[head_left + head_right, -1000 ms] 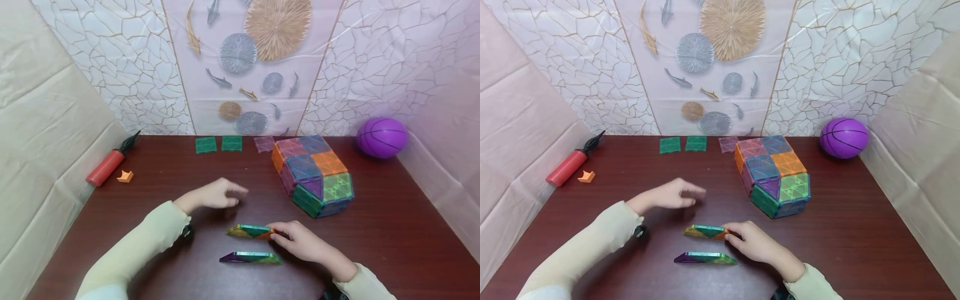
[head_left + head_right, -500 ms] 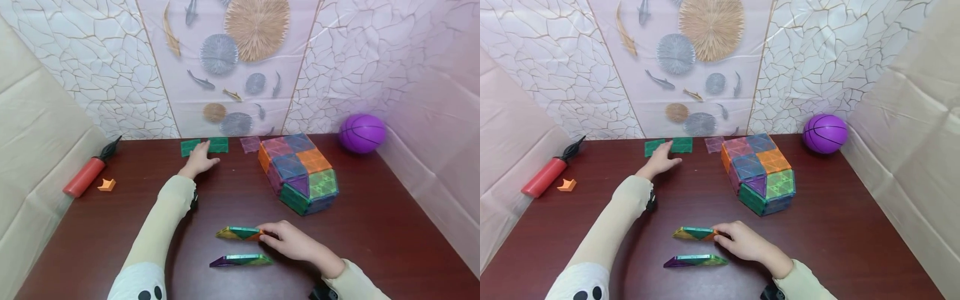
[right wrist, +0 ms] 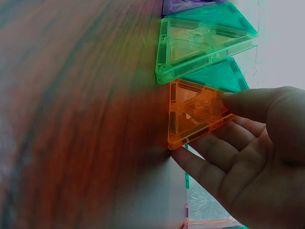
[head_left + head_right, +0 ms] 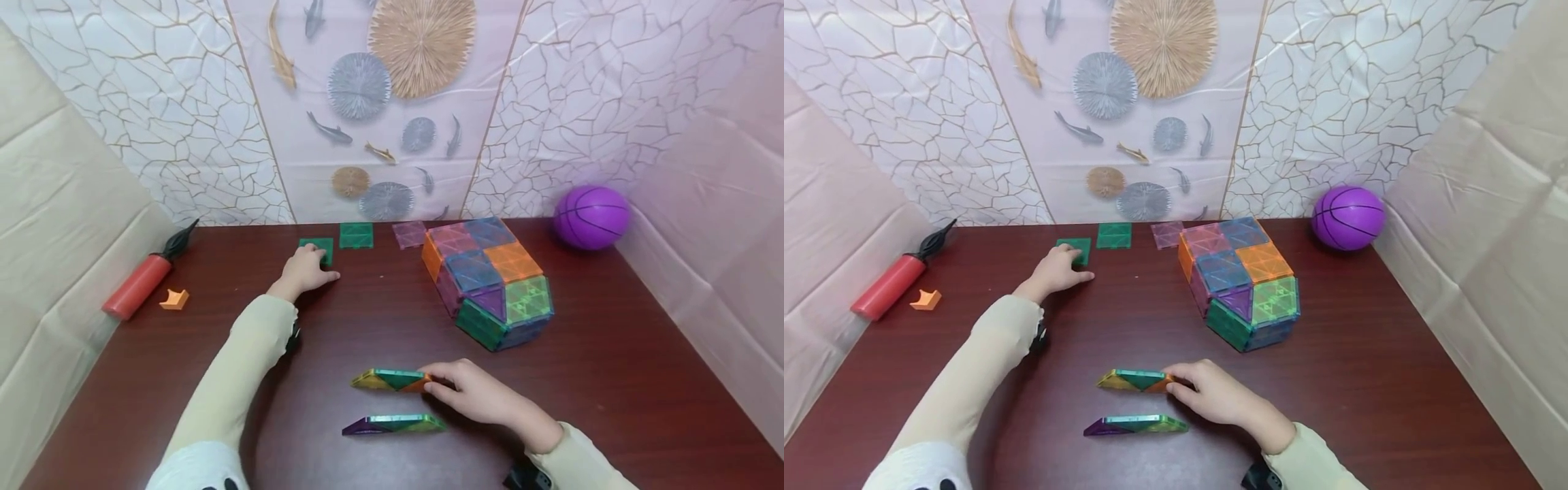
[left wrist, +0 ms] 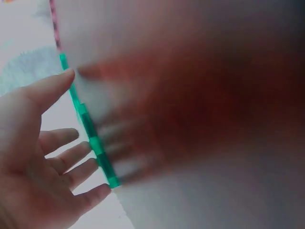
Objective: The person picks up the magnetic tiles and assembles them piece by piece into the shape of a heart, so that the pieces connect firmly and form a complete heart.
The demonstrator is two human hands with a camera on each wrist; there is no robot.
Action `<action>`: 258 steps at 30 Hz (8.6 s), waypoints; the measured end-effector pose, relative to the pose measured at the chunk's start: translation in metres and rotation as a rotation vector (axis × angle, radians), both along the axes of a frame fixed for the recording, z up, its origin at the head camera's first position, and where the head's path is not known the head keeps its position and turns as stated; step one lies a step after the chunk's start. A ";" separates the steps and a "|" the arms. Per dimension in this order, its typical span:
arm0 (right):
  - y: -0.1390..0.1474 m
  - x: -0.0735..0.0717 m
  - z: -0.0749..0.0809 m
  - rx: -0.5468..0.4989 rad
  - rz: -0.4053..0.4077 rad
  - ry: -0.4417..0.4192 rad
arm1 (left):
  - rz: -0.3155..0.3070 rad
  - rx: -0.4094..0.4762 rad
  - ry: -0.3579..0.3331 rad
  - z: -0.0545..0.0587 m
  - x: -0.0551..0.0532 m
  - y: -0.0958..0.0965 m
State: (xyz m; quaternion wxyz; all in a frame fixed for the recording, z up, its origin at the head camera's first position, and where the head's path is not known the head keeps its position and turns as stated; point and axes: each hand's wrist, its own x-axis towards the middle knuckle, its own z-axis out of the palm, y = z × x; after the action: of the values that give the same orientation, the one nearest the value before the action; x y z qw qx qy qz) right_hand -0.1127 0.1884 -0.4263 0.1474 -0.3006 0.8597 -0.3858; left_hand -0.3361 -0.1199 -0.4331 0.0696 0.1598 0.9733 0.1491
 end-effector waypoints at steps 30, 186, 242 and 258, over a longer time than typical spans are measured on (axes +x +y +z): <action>-0.002 -0.002 0.001 0.012 0.007 -0.010 | -0.290 0.137 -0.154 0.015 0.058 -0.029; -0.050 0.023 0.011 0.103 0.093 0.084 | -0.464 0.488 -0.264 0.013 0.190 -0.001; -0.016 0.020 0.000 0.009 0.182 0.027 | -0.486 -0.032 -0.134 0.008 0.033 0.095; -0.018 0.020 0.002 0.018 0.178 0.016 | -0.379 0.179 -0.129 -0.006 0.021 0.088</action>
State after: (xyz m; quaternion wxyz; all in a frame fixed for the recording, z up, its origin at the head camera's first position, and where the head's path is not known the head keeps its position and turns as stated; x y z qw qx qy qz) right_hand -0.0924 0.1705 -0.4246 0.1770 -0.3776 0.8341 -0.3610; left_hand -0.3147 -0.0324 -0.4393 0.1439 0.3356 0.9024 0.2290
